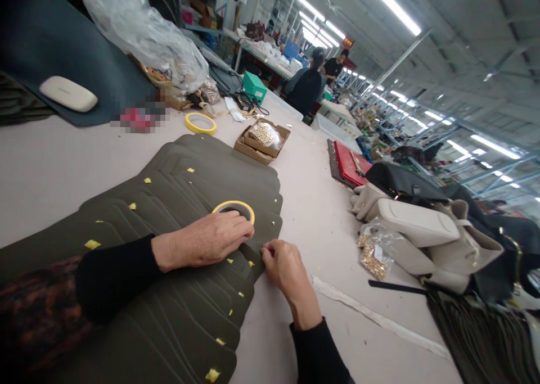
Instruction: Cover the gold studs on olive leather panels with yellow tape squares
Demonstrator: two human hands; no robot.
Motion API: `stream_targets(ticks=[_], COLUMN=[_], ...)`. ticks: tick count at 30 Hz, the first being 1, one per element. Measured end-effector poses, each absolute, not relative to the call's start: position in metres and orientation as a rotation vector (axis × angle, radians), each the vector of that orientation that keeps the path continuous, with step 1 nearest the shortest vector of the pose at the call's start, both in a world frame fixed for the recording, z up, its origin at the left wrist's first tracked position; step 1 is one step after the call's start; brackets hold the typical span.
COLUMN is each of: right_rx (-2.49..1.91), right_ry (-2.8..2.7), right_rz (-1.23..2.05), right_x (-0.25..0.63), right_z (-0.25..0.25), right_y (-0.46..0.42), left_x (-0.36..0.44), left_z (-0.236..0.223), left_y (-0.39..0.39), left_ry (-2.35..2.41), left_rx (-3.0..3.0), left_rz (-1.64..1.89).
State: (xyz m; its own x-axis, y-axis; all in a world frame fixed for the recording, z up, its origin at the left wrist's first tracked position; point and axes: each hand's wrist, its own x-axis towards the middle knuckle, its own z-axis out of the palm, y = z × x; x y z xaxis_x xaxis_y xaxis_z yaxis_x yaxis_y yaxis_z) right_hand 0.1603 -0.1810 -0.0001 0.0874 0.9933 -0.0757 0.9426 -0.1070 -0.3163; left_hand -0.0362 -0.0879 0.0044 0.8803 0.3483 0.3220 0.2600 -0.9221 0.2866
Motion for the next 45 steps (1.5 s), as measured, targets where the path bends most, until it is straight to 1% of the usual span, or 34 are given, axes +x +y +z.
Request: stream_targets(ticks=[4,7,8,9,13,15,18,22,27,30,32,33,37,39,42,45], right_rx=[-2.19,-2.068,-2.027,-1.992,-1.813,-1.715,-1.606,-1.543,-1.576,-1.606,-1.626,-1.642,-1.646,-1.585,-1.603,-1.713], right_ry=[-1.635,-1.554,-1.546,-1.532,-1.468,-1.546,-1.724,-1.829,-1.914,-1.875,-1.765,-1.678,-1.124,-0.828,-0.674,-0.794], right_rz=[0.534,0.895,0.964,0.953,0.528,0.398,0.257,0.122,-0.149,-0.213,-0.137,-0.047,0.564,0.763,0.864,0.852], right_x=[0.16,0.164,0.165,0.167,0.161,0.152,0.136,0.125,0.125,0.123,0.119,0.117,0.12,0.13,0.152,0.168], right_z=[-0.006,-0.008,-0.007,-0.005,0.005,0.009,0.013,0.011,0.003,0.0,-0.001,-0.001,-0.007,-0.012,-0.021,-0.027], right_y=[-0.183,-0.188,-0.19,-0.191,-0.196,-0.197,-0.197,-0.191,-0.186,-0.187,-0.188,-0.188,-0.181,-0.176,-0.173,-0.174], left_x=[-0.04,-0.042,-0.042,-0.043,-0.044,-0.044,-0.043,-0.041,-0.041,-0.04,-0.038,-0.037,-0.032,-0.03,-0.029,-0.027], left_z=[0.005,0.004,0.004,0.005,0.008,0.008,0.005,0.004,0.007,0.007,0.007,0.007,0.01,0.011,0.008,0.001], left_y=[-0.088,-0.089,-0.09,-0.09,-0.093,-0.095,-0.096,-0.098,-0.098,-0.097,-0.097,-0.097,-0.102,-0.106,-0.109,-0.107], left_ry=[0.425,0.411,0.412,0.417,0.426,0.445,0.469,0.49,0.549,0.562,0.581,0.594,0.58,0.561,0.58,0.623], left_rx=[2.783,2.703,2.666,2.631,2.577,2.583,2.595,2.626,2.609,2.588,2.603,2.625,2.751,2.78,2.82,2.906], left_rz=[0.588,0.623,0.639,0.655,0.679,0.67,0.685,0.672,0.612,0.606,0.618,0.622,0.679,0.743,0.732,0.565])
